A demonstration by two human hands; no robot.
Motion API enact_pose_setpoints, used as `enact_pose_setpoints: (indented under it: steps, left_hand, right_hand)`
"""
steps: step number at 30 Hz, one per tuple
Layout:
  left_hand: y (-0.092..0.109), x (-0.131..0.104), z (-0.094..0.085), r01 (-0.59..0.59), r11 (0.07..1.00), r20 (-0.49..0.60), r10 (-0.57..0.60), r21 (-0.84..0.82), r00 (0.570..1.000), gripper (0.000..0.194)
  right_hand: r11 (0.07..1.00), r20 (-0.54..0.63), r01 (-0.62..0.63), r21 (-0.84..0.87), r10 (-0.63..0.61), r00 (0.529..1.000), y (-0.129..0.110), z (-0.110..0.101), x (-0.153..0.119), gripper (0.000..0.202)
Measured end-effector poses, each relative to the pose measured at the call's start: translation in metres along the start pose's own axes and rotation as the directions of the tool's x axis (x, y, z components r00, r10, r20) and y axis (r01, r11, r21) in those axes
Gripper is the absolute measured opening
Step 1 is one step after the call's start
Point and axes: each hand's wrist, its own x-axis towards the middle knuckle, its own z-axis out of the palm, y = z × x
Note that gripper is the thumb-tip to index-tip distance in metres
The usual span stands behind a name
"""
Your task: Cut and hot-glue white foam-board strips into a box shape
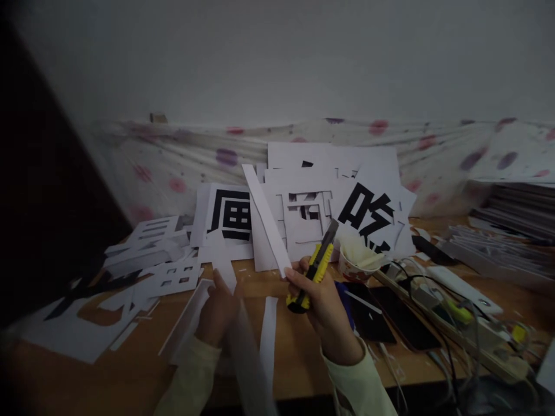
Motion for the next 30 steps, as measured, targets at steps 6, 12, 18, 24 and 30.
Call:
enact_pose_setpoints:
  steps: [6,12,18,24,30]
  left_hand:
    - [0.030,0.004,-0.011,-0.106,0.990,-0.007,0.106,-0.094,0.994,0.041]
    - [0.067,-0.036,-0.052,-0.167,0.665,0.169,0.410,-0.728,0.896,0.034]
    - [0.071,-0.046,-0.054,-0.510,0.709,-0.136,0.515,-0.486,0.846,0.025]
    - [0.059,-0.046,-0.053,-0.659,0.681,-0.234,0.617,-0.320,0.752,0.027]
    - [0.054,-0.049,-0.064,-0.650,0.679,-0.278,0.588,-0.341,0.760,0.027]
  right_hand:
    - [1.000,0.014,0.013,-0.026,-0.012,1.000,0.003,-0.003,-0.001,0.053]
    - [0.991,0.026,0.064,-0.116,-0.061,0.998,0.012,0.005,-0.011,0.052]
    - [0.938,0.022,0.140,-0.318,-0.141,0.990,0.015,0.018,-0.025,0.044]
    - [0.886,0.021,0.111,-0.451,-0.114,0.993,0.015,0.023,-0.031,0.038]
    - [0.911,-0.004,0.065,-0.407,-0.073,0.997,0.023,0.023,-0.020,0.049]
